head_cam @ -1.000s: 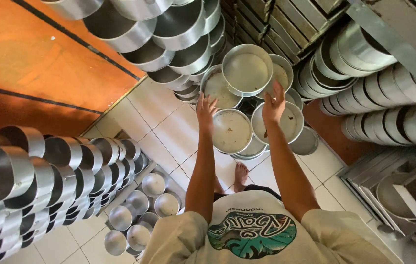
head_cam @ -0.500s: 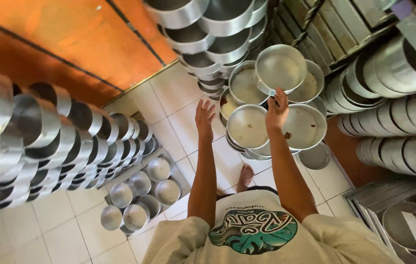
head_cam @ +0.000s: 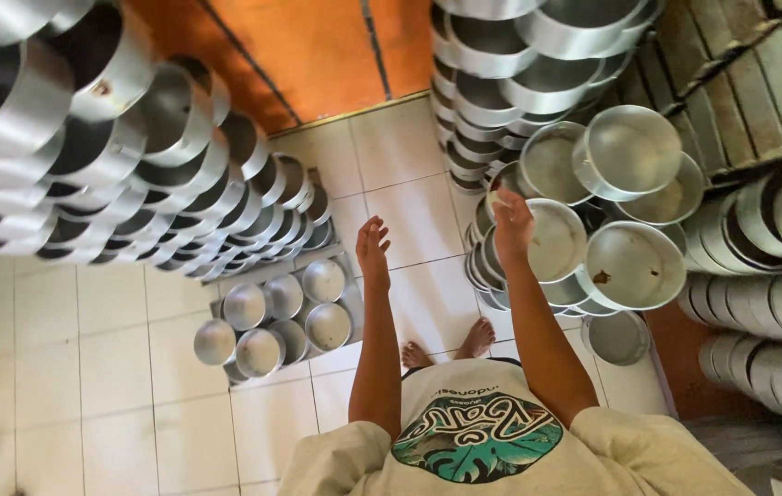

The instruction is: The person organizes and stacks metal baking pans onto a tray on the floor.

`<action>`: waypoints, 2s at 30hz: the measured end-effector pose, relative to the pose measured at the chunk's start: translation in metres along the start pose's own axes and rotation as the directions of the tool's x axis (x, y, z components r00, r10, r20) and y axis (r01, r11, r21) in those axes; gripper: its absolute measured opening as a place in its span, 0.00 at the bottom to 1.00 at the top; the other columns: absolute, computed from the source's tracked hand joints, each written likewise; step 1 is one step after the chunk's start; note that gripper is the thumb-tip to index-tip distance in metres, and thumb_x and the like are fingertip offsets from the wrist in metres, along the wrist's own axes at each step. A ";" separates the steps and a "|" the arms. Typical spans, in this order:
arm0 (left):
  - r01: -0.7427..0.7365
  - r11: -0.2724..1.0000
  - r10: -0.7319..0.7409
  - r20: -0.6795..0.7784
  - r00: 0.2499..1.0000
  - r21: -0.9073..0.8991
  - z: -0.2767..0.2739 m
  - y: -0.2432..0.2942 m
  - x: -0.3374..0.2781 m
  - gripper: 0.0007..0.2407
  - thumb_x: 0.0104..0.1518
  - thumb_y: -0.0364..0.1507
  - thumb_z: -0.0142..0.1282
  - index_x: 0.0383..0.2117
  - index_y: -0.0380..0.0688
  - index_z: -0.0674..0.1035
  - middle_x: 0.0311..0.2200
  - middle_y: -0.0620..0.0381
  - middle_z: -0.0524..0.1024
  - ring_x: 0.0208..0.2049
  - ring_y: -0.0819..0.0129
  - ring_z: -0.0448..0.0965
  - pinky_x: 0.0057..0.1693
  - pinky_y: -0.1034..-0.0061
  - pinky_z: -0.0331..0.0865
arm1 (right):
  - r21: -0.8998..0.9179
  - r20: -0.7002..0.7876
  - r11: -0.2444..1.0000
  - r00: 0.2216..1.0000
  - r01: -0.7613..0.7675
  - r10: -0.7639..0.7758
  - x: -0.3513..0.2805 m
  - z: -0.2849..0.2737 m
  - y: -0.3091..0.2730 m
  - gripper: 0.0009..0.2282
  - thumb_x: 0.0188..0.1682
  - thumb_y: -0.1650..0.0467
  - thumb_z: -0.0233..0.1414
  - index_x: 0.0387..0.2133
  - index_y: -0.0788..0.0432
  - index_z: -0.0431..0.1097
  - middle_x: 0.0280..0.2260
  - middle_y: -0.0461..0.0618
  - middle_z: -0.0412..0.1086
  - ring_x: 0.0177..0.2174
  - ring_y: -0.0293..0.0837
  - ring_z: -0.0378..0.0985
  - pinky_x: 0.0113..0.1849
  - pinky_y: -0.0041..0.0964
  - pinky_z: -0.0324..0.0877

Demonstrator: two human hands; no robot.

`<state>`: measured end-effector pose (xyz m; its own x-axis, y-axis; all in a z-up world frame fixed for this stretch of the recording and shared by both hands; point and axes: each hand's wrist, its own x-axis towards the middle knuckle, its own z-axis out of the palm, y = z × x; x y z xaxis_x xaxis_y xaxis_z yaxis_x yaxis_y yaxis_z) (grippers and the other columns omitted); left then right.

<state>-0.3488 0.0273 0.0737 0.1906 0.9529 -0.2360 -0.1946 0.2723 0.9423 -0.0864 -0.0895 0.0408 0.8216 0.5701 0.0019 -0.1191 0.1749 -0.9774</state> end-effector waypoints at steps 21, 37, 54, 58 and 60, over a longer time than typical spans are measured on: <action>-0.151 0.985 0.173 -0.437 0.883 0.085 -0.188 0.022 -0.066 0.15 0.65 0.37 0.52 0.53 0.43 0.76 0.47 0.57 0.78 0.45 0.69 0.80 0.47 0.73 0.71 | -0.215 0.460 0.964 0.855 -0.154 0.239 -0.098 0.153 -0.022 0.08 0.57 0.69 0.52 0.45 0.58 0.74 0.41 0.44 0.75 0.38 0.36 0.77 0.40 0.31 0.72; -0.207 0.978 0.153 -0.707 0.690 0.009 -0.272 -0.010 -0.125 0.11 0.66 0.33 0.51 0.48 0.42 0.78 0.42 0.60 0.80 0.38 0.74 0.78 0.44 0.77 0.67 | -0.382 0.679 0.904 0.605 -0.194 0.417 -0.147 0.230 -0.023 0.11 0.55 0.68 0.52 0.47 0.59 0.73 0.43 0.46 0.76 0.38 0.37 0.77 0.41 0.34 0.72; -0.192 0.981 0.104 -0.851 0.515 0.003 -0.266 0.011 -0.157 0.11 0.68 0.32 0.48 0.48 0.42 0.81 0.44 0.59 0.82 0.39 0.72 0.82 0.44 0.76 0.68 | -0.426 0.804 0.886 0.373 -0.182 0.463 -0.148 0.299 0.007 0.12 0.55 0.66 0.55 0.46 0.61 0.74 0.42 0.48 0.76 0.38 0.38 0.78 0.41 0.33 0.70; -0.207 0.978 0.119 -0.875 0.469 0.022 -0.270 0.002 -0.155 0.12 0.68 0.33 0.48 0.48 0.42 0.81 0.44 0.59 0.82 0.40 0.71 0.82 0.46 0.75 0.69 | -0.470 0.786 0.864 0.360 -0.181 0.503 -0.150 0.309 0.027 0.13 0.52 0.66 0.56 0.46 0.61 0.74 0.42 0.46 0.76 0.38 0.38 0.78 0.40 0.32 0.70; -0.181 0.983 0.086 -0.886 0.456 0.002 -0.269 -0.011 -0.161 0.12 0.68 0.33 0.48 0.49 0.43 0.80 0.44 0.59 0.82 0.40 0.71 0.82 0.46 0.74 0.70 | -0.481 0.782 0.854 0.344 -0.199 0.520 -0.154 0.304 0.027 0.13 0.51 0.66 0.56 0.46 0.61 0.73 0.42 0.46 0.76 0.39 0.38 0.78 0.41 0.31 0.70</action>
<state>-0.6359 -0.0929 0.0373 -0.7822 0.5762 -0.2371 -0.2242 0.0947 0.9699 -0.3851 0.0715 0.0788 -0.2156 0.9145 -0.3424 0.0034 -0.3499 -0.9368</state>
